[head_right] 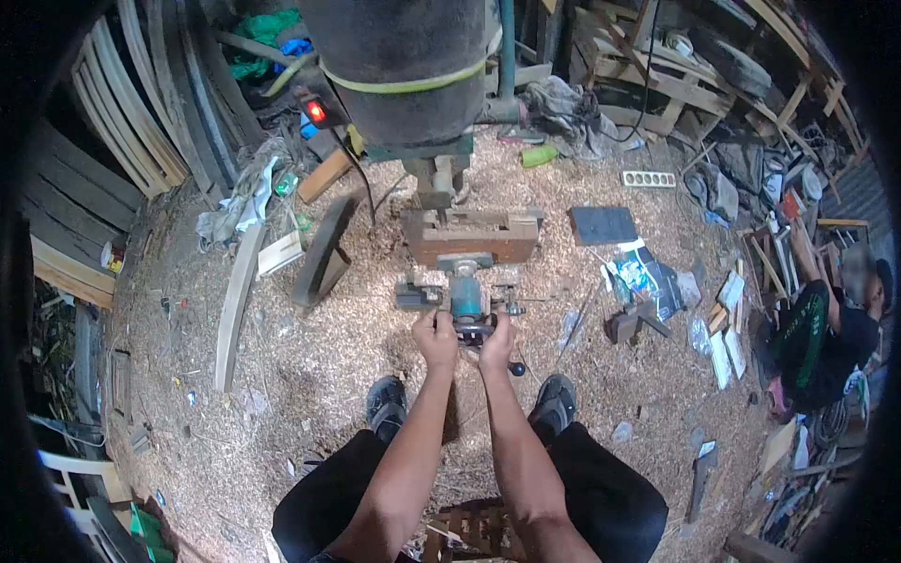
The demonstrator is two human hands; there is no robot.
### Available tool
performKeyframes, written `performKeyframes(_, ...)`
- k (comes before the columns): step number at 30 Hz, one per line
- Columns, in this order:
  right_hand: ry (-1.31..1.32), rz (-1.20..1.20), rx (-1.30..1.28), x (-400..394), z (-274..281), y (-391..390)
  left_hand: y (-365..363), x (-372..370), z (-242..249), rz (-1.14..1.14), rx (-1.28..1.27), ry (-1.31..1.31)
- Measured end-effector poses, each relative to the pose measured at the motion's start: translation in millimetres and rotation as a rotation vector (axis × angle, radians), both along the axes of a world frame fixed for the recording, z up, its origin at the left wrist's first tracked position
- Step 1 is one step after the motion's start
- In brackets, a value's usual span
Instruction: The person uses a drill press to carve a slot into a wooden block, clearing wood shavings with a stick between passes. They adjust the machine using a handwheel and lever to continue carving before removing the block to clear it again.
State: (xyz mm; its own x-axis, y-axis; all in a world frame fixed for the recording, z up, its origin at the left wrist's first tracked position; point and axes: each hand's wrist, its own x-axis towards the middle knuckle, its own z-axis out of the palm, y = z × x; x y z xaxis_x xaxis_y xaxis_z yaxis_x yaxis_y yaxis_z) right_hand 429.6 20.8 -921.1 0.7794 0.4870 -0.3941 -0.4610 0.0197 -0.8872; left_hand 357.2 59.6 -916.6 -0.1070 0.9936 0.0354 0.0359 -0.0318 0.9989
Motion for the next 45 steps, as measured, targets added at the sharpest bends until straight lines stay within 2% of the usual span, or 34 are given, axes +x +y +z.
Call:
performKeyframes(1, -0.098, -0.122, -0.08, -6, -7, 5, 1, -1, -1, 0.0, 0.008, 0.006)
performKeyframes(4, -0.208, 0.219, -0.054, 7, -5, -9, 2, -3, 18, -0.007, -0.032, -0.035)
performKeyframes(9, -0.143, 0.064, -0.069, -4, 11, -3, 0, -4, 19, -0.007, -0.04, -0.062)
performKeyframes(11, -0.29, 0.073, -0.12, -5, 10, -5, -3, -4, 27, -0.007, -0.048, -0.066)
performKeyframes(12, -0.171, 0.067, -0.129, -1, 16, -4, -1, -4, 27, -0.038, -0.052, -0.069)
performKeyframes(14, -0.195, 0.251, -0.218, 12, 24, -16, 0, -9, 12, -0.102, -0.071, -0.065)
performKeyframes(16, -0.231, -0.048, -0.078, 27, -18, -16, 5, -9, -1, -0.119, -0.085, -0.003)
performKeyframes(19, -0.2, -0.123, -0.206, 44, -56, -17, 7, -13, 0, -0.161, -0.09, 0.025)
performKeyframes(22, -0.475, 0.136, -0.374, 63, -75, -12, 6, -13, 13, -0.152, -0.003, 0.148)
performKeyframes(26, -0.56, 0.214, -0.414, 60, -49, -12, 5, -11, 16, -0.104, 0.025, 0.171)
performKeyframes(27, -0.658, 0.139, -0.363, 57, -52, -8, 5, -11, 15, -0.097, 0.028, 0.167)
performKeyframes(30, -0.504, 0.161, -0.375, 53, -54, -9, 6, -10, 15, -0.096, 0.028, 0.139)
performKeyframes(31, -0.749, 0.162, -0.43, 51, -59, -7, 5, -10, 17, -0.098, 0.02, 0.125)
performKeyframes(34, -1.178, 0.033, -0.431, 41, -41, -12, 4, -10, 6, -0.088, 0.041, 0.121)
performKeyframes(35, -0.805, -0.044, -0.352, 29, -13, -11, 8, -10, -1, -0.082, 0.059, 0.127)
performKeyframes(38, -0.397, 0.025, -0.261, 50, -70, -19, 9, -11, -12, -0.091, 0.031, 0.171)
performKeyframes(39, -0.529, 0.052, -0.283, 48, -72, -19, 8, -10, -9, -0.079, 0.041, 0.171)
performKeyframes(42, -0.637, -0.045, -0.157, 40, -50, -27, 5, -8, 6, -0.065, 0.052, 0.158)
performKeyframes(43, -0.763, 0.042, -0.173, 44, -49, -31, 3, -9, 8, -0.073, 0.039, 0.146)
performKeyframes(45, -0.522, -0.062, -0.19, 44, -46, -21, 4, -11, 8, -0.077, 0.039, 0.143)
